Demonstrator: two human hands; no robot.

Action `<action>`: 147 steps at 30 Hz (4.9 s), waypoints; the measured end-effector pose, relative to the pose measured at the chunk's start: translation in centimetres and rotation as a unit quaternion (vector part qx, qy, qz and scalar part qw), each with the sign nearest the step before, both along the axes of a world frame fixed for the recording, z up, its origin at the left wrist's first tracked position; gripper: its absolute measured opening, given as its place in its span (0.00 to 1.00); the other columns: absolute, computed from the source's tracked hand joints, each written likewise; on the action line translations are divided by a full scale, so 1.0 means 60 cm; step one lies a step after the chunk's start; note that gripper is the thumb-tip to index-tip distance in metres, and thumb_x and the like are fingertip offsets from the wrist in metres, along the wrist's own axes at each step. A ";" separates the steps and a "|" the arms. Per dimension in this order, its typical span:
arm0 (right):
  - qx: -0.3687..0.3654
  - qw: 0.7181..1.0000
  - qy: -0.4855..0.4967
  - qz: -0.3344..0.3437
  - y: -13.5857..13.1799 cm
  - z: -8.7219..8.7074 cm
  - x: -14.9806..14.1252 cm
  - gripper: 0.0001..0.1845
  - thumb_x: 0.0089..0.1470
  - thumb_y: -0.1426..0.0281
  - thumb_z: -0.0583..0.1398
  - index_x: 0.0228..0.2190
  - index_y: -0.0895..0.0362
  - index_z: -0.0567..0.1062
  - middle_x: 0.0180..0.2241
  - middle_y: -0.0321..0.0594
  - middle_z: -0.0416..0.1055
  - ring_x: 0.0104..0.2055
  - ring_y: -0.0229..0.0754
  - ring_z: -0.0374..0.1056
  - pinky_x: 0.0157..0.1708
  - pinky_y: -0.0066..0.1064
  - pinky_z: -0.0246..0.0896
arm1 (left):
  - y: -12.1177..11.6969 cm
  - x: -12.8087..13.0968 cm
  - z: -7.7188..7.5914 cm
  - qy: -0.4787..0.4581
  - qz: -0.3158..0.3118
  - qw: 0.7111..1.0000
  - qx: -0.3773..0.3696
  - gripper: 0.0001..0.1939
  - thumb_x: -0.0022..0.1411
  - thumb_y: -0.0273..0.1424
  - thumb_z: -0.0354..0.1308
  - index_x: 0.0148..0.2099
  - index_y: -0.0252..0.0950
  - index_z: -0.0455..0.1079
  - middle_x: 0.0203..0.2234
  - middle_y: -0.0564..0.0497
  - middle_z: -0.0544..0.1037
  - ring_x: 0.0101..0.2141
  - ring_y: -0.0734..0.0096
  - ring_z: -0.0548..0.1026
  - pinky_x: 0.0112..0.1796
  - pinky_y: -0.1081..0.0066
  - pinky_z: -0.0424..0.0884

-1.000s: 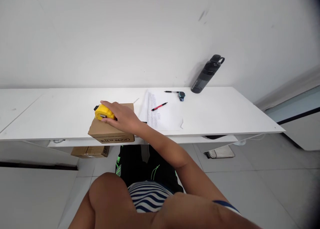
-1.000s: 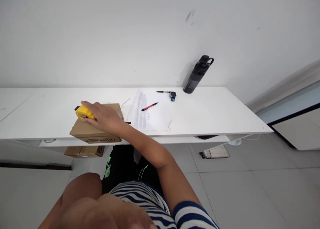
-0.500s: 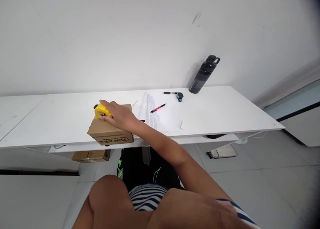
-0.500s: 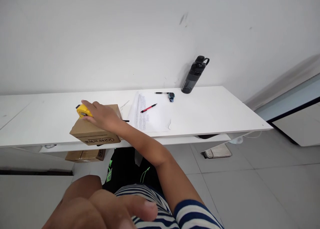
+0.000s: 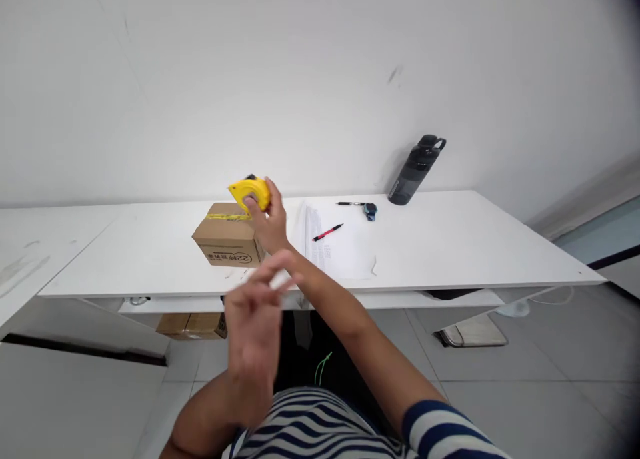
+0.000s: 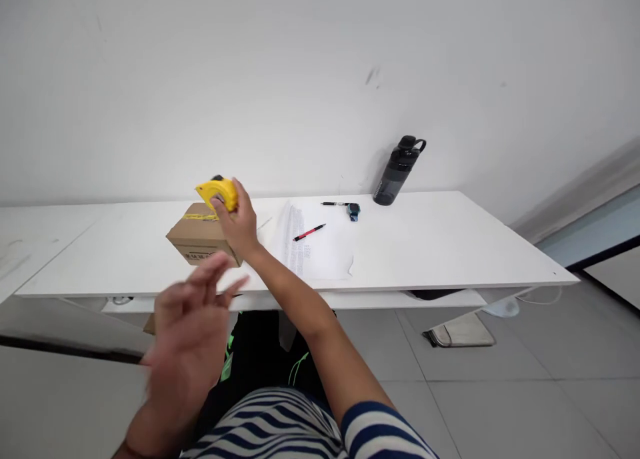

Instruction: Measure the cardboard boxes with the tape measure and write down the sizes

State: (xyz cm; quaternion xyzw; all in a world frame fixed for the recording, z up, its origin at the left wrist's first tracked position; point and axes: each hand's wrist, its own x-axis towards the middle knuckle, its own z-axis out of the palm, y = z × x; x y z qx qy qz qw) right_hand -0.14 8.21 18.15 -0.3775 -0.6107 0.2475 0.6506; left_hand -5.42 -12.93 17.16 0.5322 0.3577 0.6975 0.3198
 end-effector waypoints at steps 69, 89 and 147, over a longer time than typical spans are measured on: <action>-0.297 0.938 -0.179 0.019 -0.002 -0.203 0.329 0.20 0.55 0.57 0.55 0.19 0.54 0.72 0.27 0.38 0.76 0.34 0.46 0.71 0.38 0.34 0.60 | 0.253 0.041 -0.166 0.420 -0.212 0.869 -0.155 0.29 0.47 0.46 0.69 0.51 0.42 0.75 0.51 0.48 0.77 0.52 0.53 0.74 0.55 0.56 0.66; -0.311 0.935 -0.172 0.006 -0.006 -0.201 0.331 0.21 0.55 0.56 0.55 0.20 0.54 0.75 0.26 0.39 0.76 0.34 0.46 0.71 0.38 0.35 0.62 | 0.261 0.044 -0.178 0.412 -0.218 0.871 -0.159 0.30 0.47 0.46 0.69 0.53 0.44 0.73 0.50 0.50 0.78 0.51 0.55 0.74 0.54 0.58 0.66; -0.221 0.969 -0.089 0.058 -0.043 -0.197 0.301 0.32 0.58 0.62 0.56 0.62 0.53 0.58 0.46 0.46 0.69 0.44 0.46 0.68 0.47 0.43 0.63 | 0.225 0.035 -0.169 0.176 -0.165 0.956 -0.165 0.30 0.50 0.48 0.67 0.50 0.35 0.70 0.44 0.43 0.78 0.44 0.58 0.77 0.46 0.60 0.73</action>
